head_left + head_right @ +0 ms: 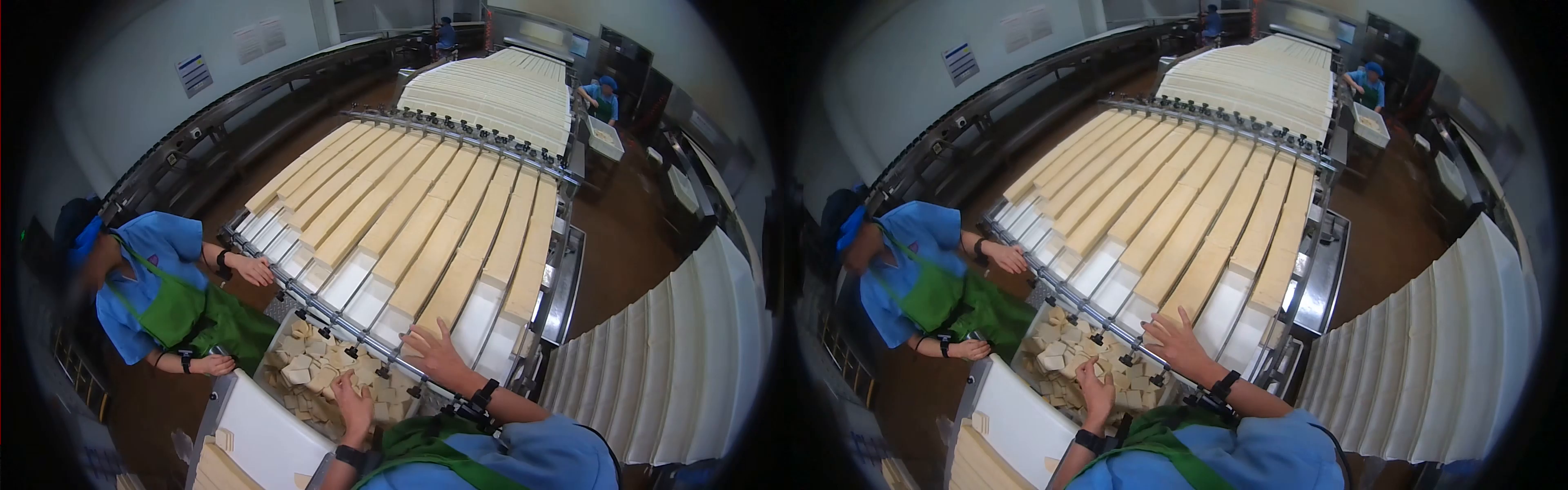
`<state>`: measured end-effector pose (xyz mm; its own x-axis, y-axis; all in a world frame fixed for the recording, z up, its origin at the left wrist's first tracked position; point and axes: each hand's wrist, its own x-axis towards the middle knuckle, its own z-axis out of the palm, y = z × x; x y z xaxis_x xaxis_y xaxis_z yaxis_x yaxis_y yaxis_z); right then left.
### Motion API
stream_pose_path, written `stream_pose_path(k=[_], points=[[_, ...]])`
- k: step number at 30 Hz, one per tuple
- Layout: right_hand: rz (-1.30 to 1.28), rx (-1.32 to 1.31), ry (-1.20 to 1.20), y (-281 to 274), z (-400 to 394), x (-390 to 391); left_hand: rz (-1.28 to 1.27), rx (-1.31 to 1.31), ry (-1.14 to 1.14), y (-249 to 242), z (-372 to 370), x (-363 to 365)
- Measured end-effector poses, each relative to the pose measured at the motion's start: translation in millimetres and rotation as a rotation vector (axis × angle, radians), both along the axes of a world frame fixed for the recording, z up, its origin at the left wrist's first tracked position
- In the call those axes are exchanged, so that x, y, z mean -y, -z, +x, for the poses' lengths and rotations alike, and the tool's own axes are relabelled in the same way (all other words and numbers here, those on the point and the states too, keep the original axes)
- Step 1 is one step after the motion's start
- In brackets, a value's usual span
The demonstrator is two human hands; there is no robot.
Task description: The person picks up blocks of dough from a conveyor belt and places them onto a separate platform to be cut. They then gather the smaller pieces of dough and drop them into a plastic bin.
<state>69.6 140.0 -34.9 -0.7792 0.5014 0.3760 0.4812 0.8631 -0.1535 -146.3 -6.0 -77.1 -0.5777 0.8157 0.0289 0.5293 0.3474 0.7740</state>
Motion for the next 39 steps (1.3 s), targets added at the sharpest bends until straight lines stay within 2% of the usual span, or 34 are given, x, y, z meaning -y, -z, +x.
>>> stream_pose_path(k=[2, 6, 8, 11, 18, 20, 26, 27, 29, 30, 32, 34, 35, 36, 37, 39], points=[[0.022, 0.028, -0.003, 2.8, -2.1, -1.2, -0.013, 0.04, 0.081, -5.8, 6.4, 1.6], [0.006, 0.071, -0.022, 9.7, -3.7, -8.9, 0.006, -0.019, 0.101, -16.1, 9.8, 2.0], [-0.001, 0.154, -0.026, 5.9, -4.0, -11.1, -0.02, 0.058, 0.119, -14.9, 7.7, 0.8], [-0.045, 0.137, -0.004, 11.0, -5.2, -10.0, -0.018, 0.005, 0.14, -3.5, 6.8, 0.5], [-0.124, 0.153, 0.025, 16.0, -3.8, -6.6, -0.007, -0.037, 0.13, 7.2, 4.2, 5.8], [-0.147, 0.163, 0.036, 12.9, -4.0, -4.1, -0.085, 0.036, 0.125, -1.2, 4.8, 8.6], [-0.147, 0.222, 0.064, 17.9, -6.6, -5.4, -0.046, 0.11, 0.095, 11.2, -7.1, 18.6], [-0.142, 0.221, 0.071, 17.7, -7.2, -6.4, -0.041, 0.109, 0.102, 15.5, -11.7, 22.6], [-0.158, 0.024, 0.073, 11.7, -8.4, -10.1, -0.044, 0.138, 0.056, 23.9, -23.7, 29.5], [-0.147, 0.019, 0.095, 4.2, -8.8, -23.3, -0.035, 0.135, 0.079, 27.5, -31.5, 33.8], [-0.341, -0.189, 0.111, -45.8, -7.6, -73.9, -0.046, 0.168, 0.046, 34.5, -48.8, 43.4], [-0.387, -0.155, 0.453, -116.4, -7.5, -125.8, 0.044, 0.145, 0.085, 46.5, -67.5, 54.3], [-0.213, -0.358, 0.424, -130.9, 0.6, -166.0, 0.052, 0.139, 0.118, 48.2, -74.1, 59.0], [-0.202, -0.416, 0.534, -168.5, 4.8, -196.6, 0.062, 0.245, 0.09, 48.8, -81.2, 64.3], [-0.12, -0.423, 0.621, -203.7, 12.5, -229.9, 0.07, 0.35, 0.054, 52.0, -90.2, 69.9], [-0.018, -0.438, 0.77, -260.4, 28.5, -290.8, 0.054, 0.361, 0.05, 77.7, -121.1, 87.8]])
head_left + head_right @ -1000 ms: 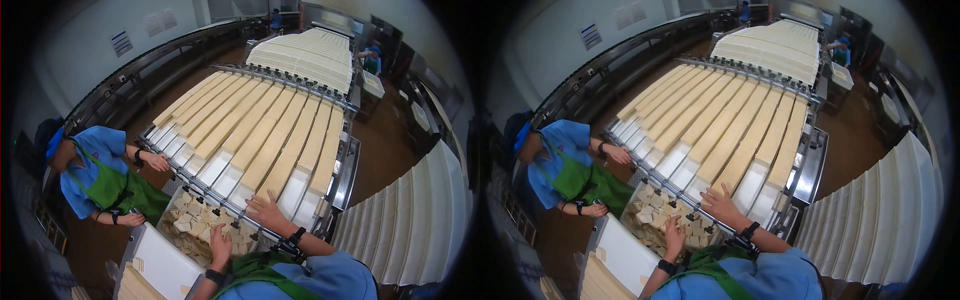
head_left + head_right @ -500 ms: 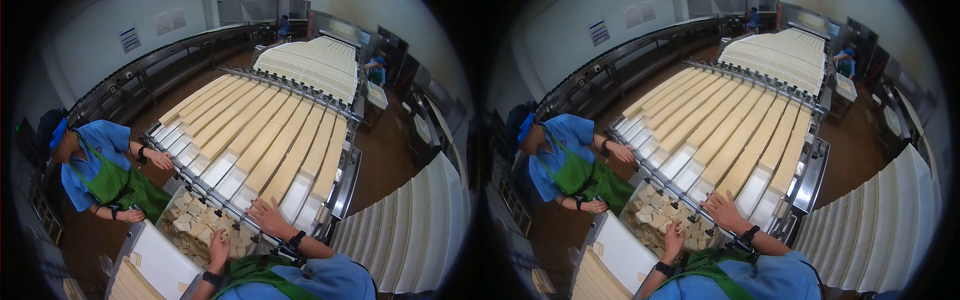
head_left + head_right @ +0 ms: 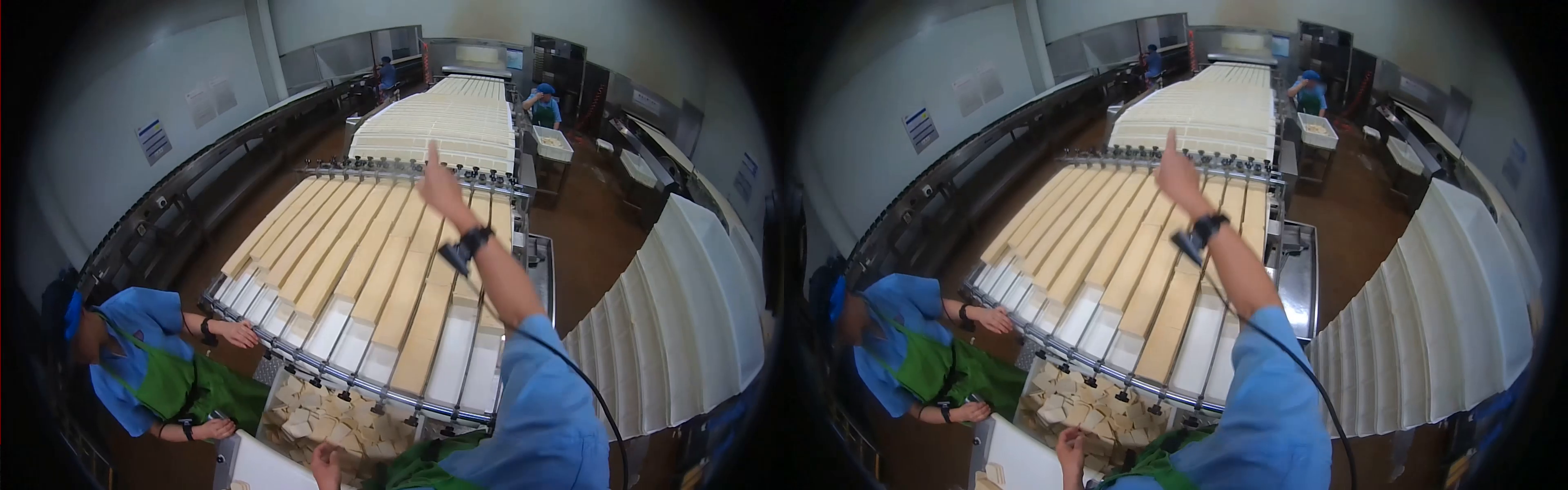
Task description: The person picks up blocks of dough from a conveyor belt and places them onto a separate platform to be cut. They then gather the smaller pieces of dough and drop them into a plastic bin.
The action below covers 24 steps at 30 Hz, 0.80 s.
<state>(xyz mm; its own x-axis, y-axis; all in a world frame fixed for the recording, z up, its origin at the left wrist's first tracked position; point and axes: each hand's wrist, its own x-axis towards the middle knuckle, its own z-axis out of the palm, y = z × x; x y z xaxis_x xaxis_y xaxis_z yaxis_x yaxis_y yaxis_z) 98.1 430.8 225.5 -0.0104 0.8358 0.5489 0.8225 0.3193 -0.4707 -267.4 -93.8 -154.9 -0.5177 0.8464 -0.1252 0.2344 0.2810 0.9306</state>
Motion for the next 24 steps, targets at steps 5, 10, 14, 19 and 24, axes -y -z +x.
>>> stream_pose_path(k=[5, 10, 14, 19, 24], points=[[-0.035, -0.016, 0.133, -83.2, 24.3, -70.0, -0.115, 0.287, -0.036, 8.8, -18.8, 32.1], [-0.214, -0.121, 0.147, -107.3, 32.5, -92.5, -0.146, 0.297, -0.078, -1.3, -17.6, 47.9], [-0.226, -0.13, 0.196, -118.1, 28.5, -90.2, -0.202, 0.341, -0.13, -26.4, 3.7, 50.6], [-0.203, -0.018, 0.177, -114.8, 24.6, -107.6, -0.234, 0.37, -0.154, -49.0, 21.3, 46.0], [-0.193, -0.014, 0.171, -109.8, 28.6, -107.9, -0.239, 0.39, -0.165, -64.8, 33.0, 43.8]])
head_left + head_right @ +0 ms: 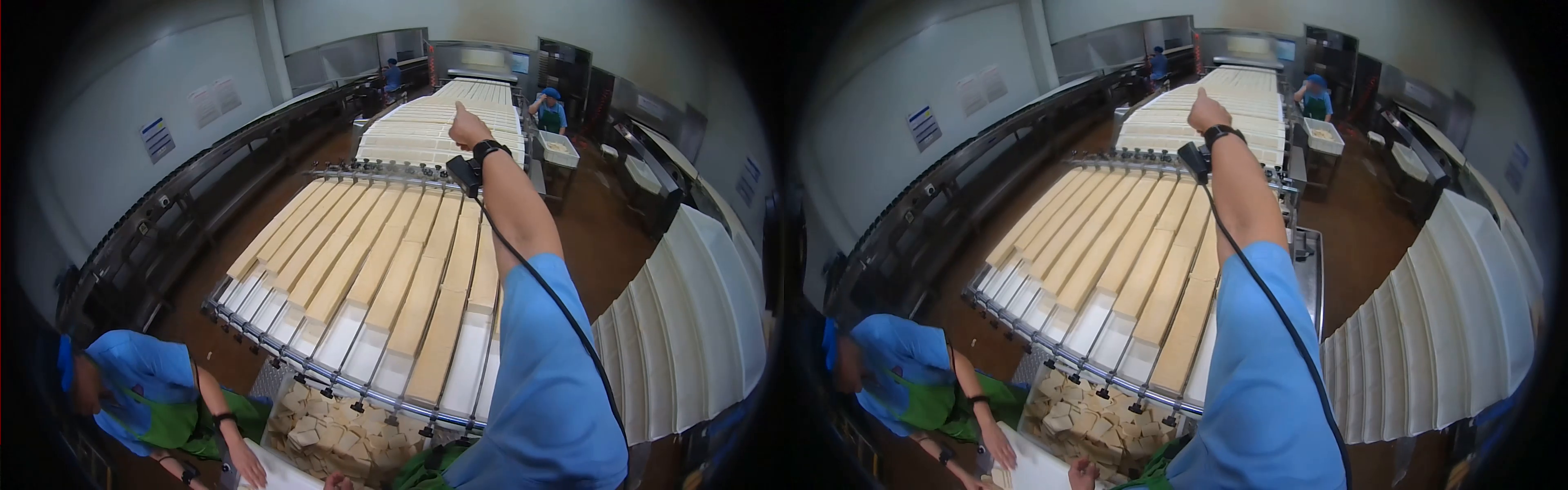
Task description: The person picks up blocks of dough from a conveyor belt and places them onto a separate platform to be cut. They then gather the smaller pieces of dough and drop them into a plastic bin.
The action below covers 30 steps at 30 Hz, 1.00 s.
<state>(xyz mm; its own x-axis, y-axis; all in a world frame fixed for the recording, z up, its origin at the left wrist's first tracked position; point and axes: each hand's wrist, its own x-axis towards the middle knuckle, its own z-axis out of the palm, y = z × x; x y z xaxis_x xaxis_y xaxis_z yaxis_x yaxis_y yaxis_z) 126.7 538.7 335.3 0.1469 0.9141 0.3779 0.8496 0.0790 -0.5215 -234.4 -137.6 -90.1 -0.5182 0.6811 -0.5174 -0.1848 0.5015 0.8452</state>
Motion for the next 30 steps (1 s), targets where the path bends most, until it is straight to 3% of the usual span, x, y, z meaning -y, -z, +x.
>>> stream_pose_path(k=[7, 10, 13, 19, 23, 24, 26, 27, 28, 29, 30], points=[[-0.03, 0.094, 0.038, -11.4, -2.3, -14.8, 0.025, -0.093, 0.169, -21.7, -0.2, -8.0], [-0.054, 0.052, 0.045, -8.6, -2.1, -19.8, -0.076, 0.003, 0.224, 9.9, -16.9, -5.3], [-0.041, 0.042, 0.031, -5.9, -2.1, -21.7, 0.036, -0.032, 0.031, 46.5, -17.9, 0.1], [-0.061, 0.003, 0.022, -9.3, -25.7, 14.7, 0.016, -0.085, 0.052, 54.4, -25.9, 15.0], [0.273, 0.315, -0.217, 42.3, -86.9, 48.1, 0.076, -0.097, -0.081, 72.2, -37.6, 37.5], [0.376, 0.281, -0.449, 72.0, -106.4, 73.3, 0.035, -0.07, -0.04, 77.2, -37.9, 51.0], [0.159, 0.16, -0.794, 129.2, -156.5, 142.8, 0.277, -0.427, 0.188, 74.1, -30.1, 60.5], [-0.093, 0.024, -0.933, 151.0, -183.0, 192.0, 0.157, -0.146, 0.167, 36.0, -20.2, 55.9], [-0.209, -0.074, -1.073, 189.3, -207.9, 231.0, 0.2, -0.138, 0.176, 19.3, -12.4, 60.0], [-0.355, -0.117, -1.267, 237.7, -229.6, 257.1, 0.292, 0.052, 0.127, -8.2, -3.1, 63.4], [-0.5, 0.002, -1.383, 276.0, -243.6, 284.9, 0.298, -0.047, 0.196, -10.3, -1.3, 71.2]])
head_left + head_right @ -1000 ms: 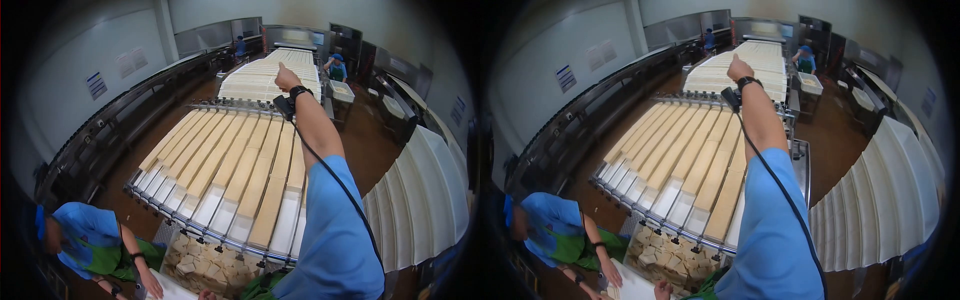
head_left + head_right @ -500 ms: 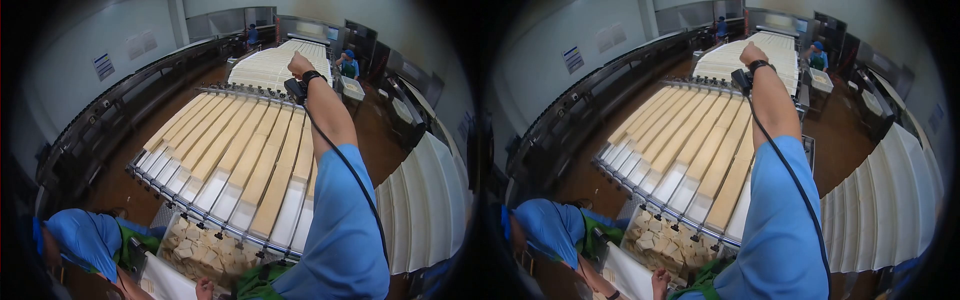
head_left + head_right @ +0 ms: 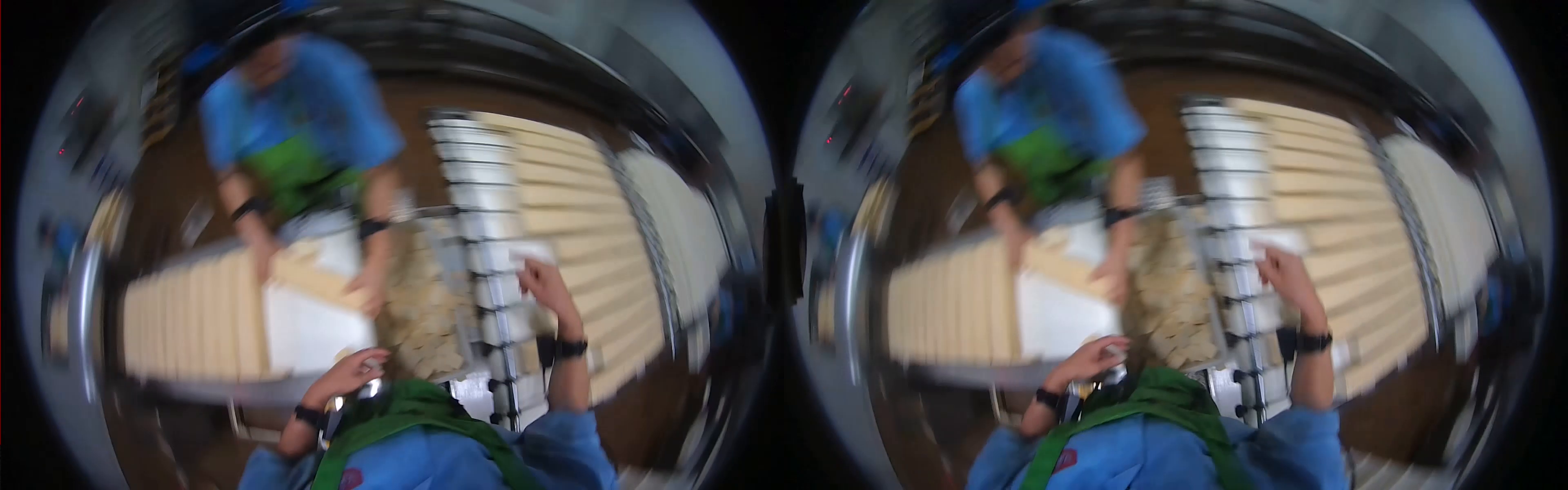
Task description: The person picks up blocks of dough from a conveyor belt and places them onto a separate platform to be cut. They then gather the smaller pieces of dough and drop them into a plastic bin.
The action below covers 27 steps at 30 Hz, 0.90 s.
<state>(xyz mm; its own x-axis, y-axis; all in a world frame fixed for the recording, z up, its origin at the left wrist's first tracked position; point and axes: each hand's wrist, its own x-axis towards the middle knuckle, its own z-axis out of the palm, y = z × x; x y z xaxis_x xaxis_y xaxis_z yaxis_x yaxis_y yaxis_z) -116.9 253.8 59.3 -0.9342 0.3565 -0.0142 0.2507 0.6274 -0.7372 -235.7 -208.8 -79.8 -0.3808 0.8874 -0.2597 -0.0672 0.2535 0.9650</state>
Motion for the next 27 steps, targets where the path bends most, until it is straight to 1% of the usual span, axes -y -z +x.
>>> stream_pose_path(k=[1, 2, 3, 4, 5, 6, 7, 8, 9, 10, 12, 15, 16, 17, 18, 19, 20, 21, 23, 25, 26, 27], points=[[-0.151, 0.089, -0.087, -3.8, -20.6, 54.4, 0.033, -0.006, -0.039, 9.1, 3.4, 9.6], [-0.287, 0.095, -0.134, 25.1, -33.8, 87.2, 0.065, -0.02, -0.069, 17.6, 7.7, 23.9], [-0.289, 0.146, -0.266, 36.2, -49.3, 115.4, 0.004, 0.004, -0.148, 15.5, 6.6, 39.3], [-0.319, 0.185, -0.342, 29.6, -66.9, 151.7, -0.053, 0.028, -0.202, 16.3, 7.8, 56.9], [-0.35, 0.198, -0.456, 30.7, -85.9, 181.2, -0.092, -0.026, -0.346, 32.8, 10.7, 75.8], [-0.379, 0.204, -0.547, 33.4, -98.6, 205.0, -0.103, -0.019, -0.398, 48.9, 15.7, 91.6], [-0.381, 0.215, -0.583, 32.9, -116.6, 232.7, -0.231, -0.113, -0.735, 65.0, 19.6, 102.0], [-0.318, 0.11, -0.695, 27.8, -138.9, 266.5, -0.357, -0.201, -1.056, 73.7, 23.2, 111.9], [-0.255, 0.001, -0.796, 24.7, -160.2, 291.3, -0.447, -0.301, -1.3, 58.5, 24.7, 117.9], [-0.192, -0.033, -0.833, 38.5, -184.5, 308.6, -0.445, -0.289, -1.305, 49.6, 24.2, 124.7], [-0.079, -0.125, -0.874, 84.9, -237.8, 339.0, -0.609, -0.595, -1.5, 38.8, 18.0, 137.0], [0.09, -0.246, -0.857, 130.2, -313.8, 389.4, -0.543, -0.493, -1.547, 29.9, 2.5, 148.7], [0.154, -0.238, -0.842, 138.0, -336.5, 404.1, -0.543, -0.488, -1.547, 29.6, -1.5, 151.6], [0.219, -0.228, -0.825, 145.7, -356.5, 416.8, -0.617, -0.517, -1.551, 28.9, -5.3, 153.4], [0.22, -0.222, -0.824, 156.9, -374.8, 427.0, -0.691, -0.547, -1.552, 28.9, -8.9, 155.6], [0.277, -0.246, -0.791, 168.5, -391.4, 436.0, -0.691, -0.542, -1.549, 28.5, -10.8, 159.0], [0.336, -0.269, -0.758, 172.2, -401.8, 443.9, -0.711, -0.539, -1.487, 29.4, -10.8, 160.7], [0.34, -0.263, -0.757, 175.2, -409.3, 449.5, -0.729, -0.537, -1.424, 29.8, -11.4, 161.8], [0.489, -0.14, -0.71, 175.5, -419.1, 459.5, -0.695, -0.502, -1.422, 30.8, -14.7, 162.7], [0.54, -0.128, -0.684, 176.9, -426.1, 465.4, -0.659, -0.47, -1.421, 28.1, -19.8, 162.4], [0.584, -0.119, -0.659, 178.6, -429.3, 467.6, -0.685, -0.434, -1.4, 24.5, -21.9, 162.1], [0.607, -0.055, -0.672, 180.9, -431.9, 470.9, -0.712, -0.399, -1.378, 20.9, -23.9, 160.9]])
